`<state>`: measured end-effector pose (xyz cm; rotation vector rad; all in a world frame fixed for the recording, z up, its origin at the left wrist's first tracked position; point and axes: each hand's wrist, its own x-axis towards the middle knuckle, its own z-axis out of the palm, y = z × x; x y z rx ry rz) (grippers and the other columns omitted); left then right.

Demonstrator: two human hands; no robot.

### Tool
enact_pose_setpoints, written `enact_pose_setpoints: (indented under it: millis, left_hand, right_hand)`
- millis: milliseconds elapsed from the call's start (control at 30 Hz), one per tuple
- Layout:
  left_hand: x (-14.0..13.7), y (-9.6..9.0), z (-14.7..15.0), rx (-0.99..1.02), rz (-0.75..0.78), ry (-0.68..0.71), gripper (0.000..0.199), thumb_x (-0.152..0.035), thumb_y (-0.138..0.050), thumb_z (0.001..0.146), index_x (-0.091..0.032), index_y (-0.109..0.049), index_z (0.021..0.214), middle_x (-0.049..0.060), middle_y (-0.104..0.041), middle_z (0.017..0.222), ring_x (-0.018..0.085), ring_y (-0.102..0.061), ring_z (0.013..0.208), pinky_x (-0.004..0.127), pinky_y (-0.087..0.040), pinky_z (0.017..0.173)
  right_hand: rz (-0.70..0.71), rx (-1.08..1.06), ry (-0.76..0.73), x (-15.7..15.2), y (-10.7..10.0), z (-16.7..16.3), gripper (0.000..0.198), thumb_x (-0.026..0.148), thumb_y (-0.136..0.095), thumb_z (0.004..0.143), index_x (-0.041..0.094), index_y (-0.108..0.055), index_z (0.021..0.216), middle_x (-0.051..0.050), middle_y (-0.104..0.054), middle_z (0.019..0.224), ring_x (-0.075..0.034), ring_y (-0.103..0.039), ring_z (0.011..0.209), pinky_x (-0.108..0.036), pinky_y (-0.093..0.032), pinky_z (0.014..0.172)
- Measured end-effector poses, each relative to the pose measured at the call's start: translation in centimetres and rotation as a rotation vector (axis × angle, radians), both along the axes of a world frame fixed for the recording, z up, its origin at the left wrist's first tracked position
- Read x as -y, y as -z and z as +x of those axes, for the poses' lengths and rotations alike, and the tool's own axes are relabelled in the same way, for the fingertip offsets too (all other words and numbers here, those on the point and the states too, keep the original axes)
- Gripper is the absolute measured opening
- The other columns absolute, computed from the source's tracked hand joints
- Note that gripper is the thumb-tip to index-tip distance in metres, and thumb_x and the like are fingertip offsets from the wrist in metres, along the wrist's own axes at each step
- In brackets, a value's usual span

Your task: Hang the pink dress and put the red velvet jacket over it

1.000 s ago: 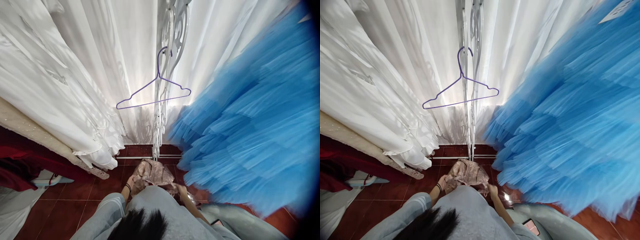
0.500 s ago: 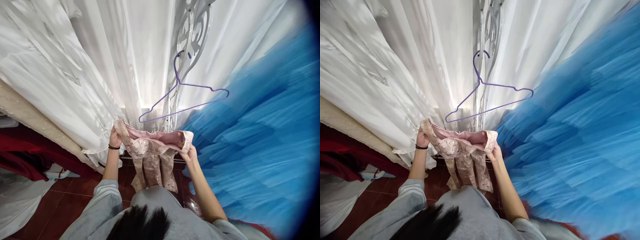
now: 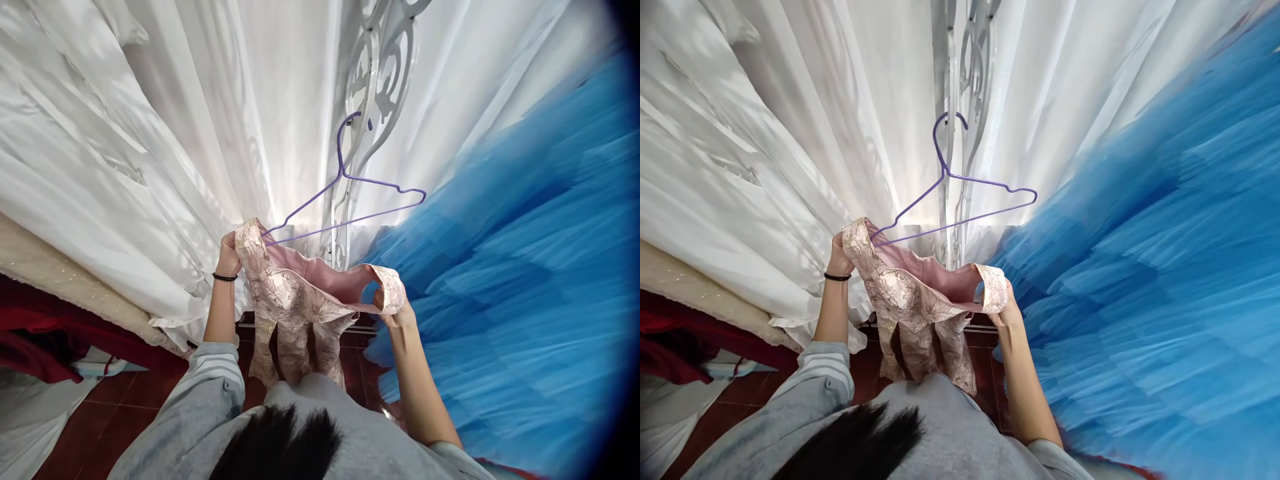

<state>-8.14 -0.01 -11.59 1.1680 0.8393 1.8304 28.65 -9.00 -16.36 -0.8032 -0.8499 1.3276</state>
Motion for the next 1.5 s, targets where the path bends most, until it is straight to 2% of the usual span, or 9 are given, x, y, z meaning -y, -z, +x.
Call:
enact_pose_setpoints:
  millis: [133, 233, 433, 567, 700, 1033, 1167, 1367, 1500]
  left_hand:
    - [0.1, -2.3, 1.9, -0.230, 0.050, 0.012, 0.035, -0.034, -0.091, 0.055, -0.019, -0.080, 0.085, 0.005, -0.079, 0.093, 0.023, -0.073, 0.092, 0.029, -0.059, 0.082]
    - [0.3, -3.7, 3.7, -0.425, 0.024, 0.051, 0.034, -0.031, -0.091, 0.052, -0.015, -0.078, 0.078, 0.006, -0.076, 0.080, 0.024, -0.072, 0.084, 0.031, -0.058, 0.076]
    - [1.4, -3.0, 5.9, -0.518, -0.108, 0.049, 0.022, -0.033, -0.082, 0.061, -0.014, -0.074, 0.065, 0.002, -0.068, 0.062, 0.017, -0.065, 0.063, 0.026, -0.053, 0.061]
    - [2.2, -2.7, 5.5, -0.507, -0.063, -0.097, 0.015, -0.028, -0.079, 0.059, -0.014, -0.073, 0.063, 0.000, -0.065, 0.061, 0.015, -0.061, 0.063, 0.024, -0.051, 0.061]
    - [3.0, -4.4, 4.5, -0.553, 0.000, -0.333, 0.013, -0.025, -0.077, 0.057, -0.014, -0.073, 0.062, -0.001, -0.062, 0.057, 0.011, -0.054, 0.057, 0.019, -0.043, 0.051]
    - [4.4, -6.4, 3.9, -0.586, 0.007, -0.417, 0.018, -0.032, -0.080, 0.056, -0.017, -0.070, 0.061, -0.001, -0.064, 0.058, 0.011, -0.056, 0.058, 0.020, -0.045, 0.052]
    - [4.5, -6.7, 3.5, -0.589, 0.014, -0.419, 0.019, -0.032, -0.080, 0.056, -0.016, -0.070, 0.061, -0.002, -0.063, 0.058, 0.010, -0.055, 0.058, 0.019, -0.044, 0.051]
    - [4.6, -6.5, 3.3, -0.567, 0.014, -0.347, 0.029, -0.027, -0.081, 0.055, -0.013, -0.076, 0.079, -0.001, -0.063, 0.064, 0.010, -0.058, 0.063, 0.019, -0.051, 0.063]
    - [4.7, -6.4, 2.6, -0.678, -0.012, -0.226, 0.031, -0.025, -0.078, 0.059, -0.014, -0.078, 0.088, 0.002, -0.067, 0.074, 0.014, -0.063, 0.073, 0.021, -0.054, 0.070]
  right_hand:
    - [-0.048, -0.013, 0.009, -0.1, -0.3, 1.3, 0.038, 0.036, -0.079, 0.057, 0.027, -0.077, 0.094, -0.001, -0.078, 0.103, -0.003, -0.026, 0.034, -0.024, -0.027, 0.026]
    - [-0.026, -0.006, 0.067, -0.1, -0.2, 2.1, 0.034, 0.031, -0.082, 0.056, 0.025, -0.079, 0.089, -0.001, -0.079, 0.098, -0.002, -0.030, 0.035, -0.021, -0.028, 0.028]
    - [0.017, 0.090, 0.278, 0.1, 0.7, 2.7, 0.028, 0.024, -0.088, 0.047, 0.023, -0.079, 0.074, -0.001, -0.077, 0.075, -0.016, -0.068, 0.063, -0.025, -0.057, 0.059]
    - [0.083, 0.171, 0.444, -0.4, 1.8, 5.6, 0.027, 0.027, -0.085, 0.054, 0.021, -0.079, 0.080, -0.002, -0.078, 0.081, -0.022, -0.073, 0.077, -0.033, -0.060, 0.072]
    - [0.190, 0.287, 0.578, -2.0, 1.5, 9.9, 0.027, 0.026, -0.085, 0.055, 0.020, -0.078, 0.080, -0.001, -0.079, 0.085, -0.023, -0.074, 0.082, -0.034, -0.060, 0.076]
    - [0.361, 0.364, 0.527, -7.0, -6.1, 12.1, 0.046, 0.052, -0.083, 0.062, 0.022, -0.076, 0.096, -0.006, -0.077, 0.106, -0.027, -0.072, 0.106, -0.042, -0.058, 0.098]
    - [0.434, 0.570, 0.392, -9.3, -9.0, 11.9, 0.047, 0.055, -0.088, 0.053, 0.019, -0.075, 0.081, -0.003, -0.077, 0.086, -0.028, -0.072, 0.096, -0.042, -0.060, 0.088]
    - [0.450, 1.296, 0.049, -9.2, -15.4, 10.4, 0.041, 0.051, -0.080, 0.065, 0.018, -0.058, 0.054, 0.002, -0.054, 0.050, -0.014, -0.056, 0.058, -0.026, -0.047, 0.056]
    - [0.379, 1.783, 0.017, -8.6, -16.4, 9.7, 0.034, 0.032, -0.072, 0.070, 0.021, -0.050, 0.047, 0.000, -0.049, 0.048, -0.014, -0.052, 0.054, -0.029, -0.042, 0.058]
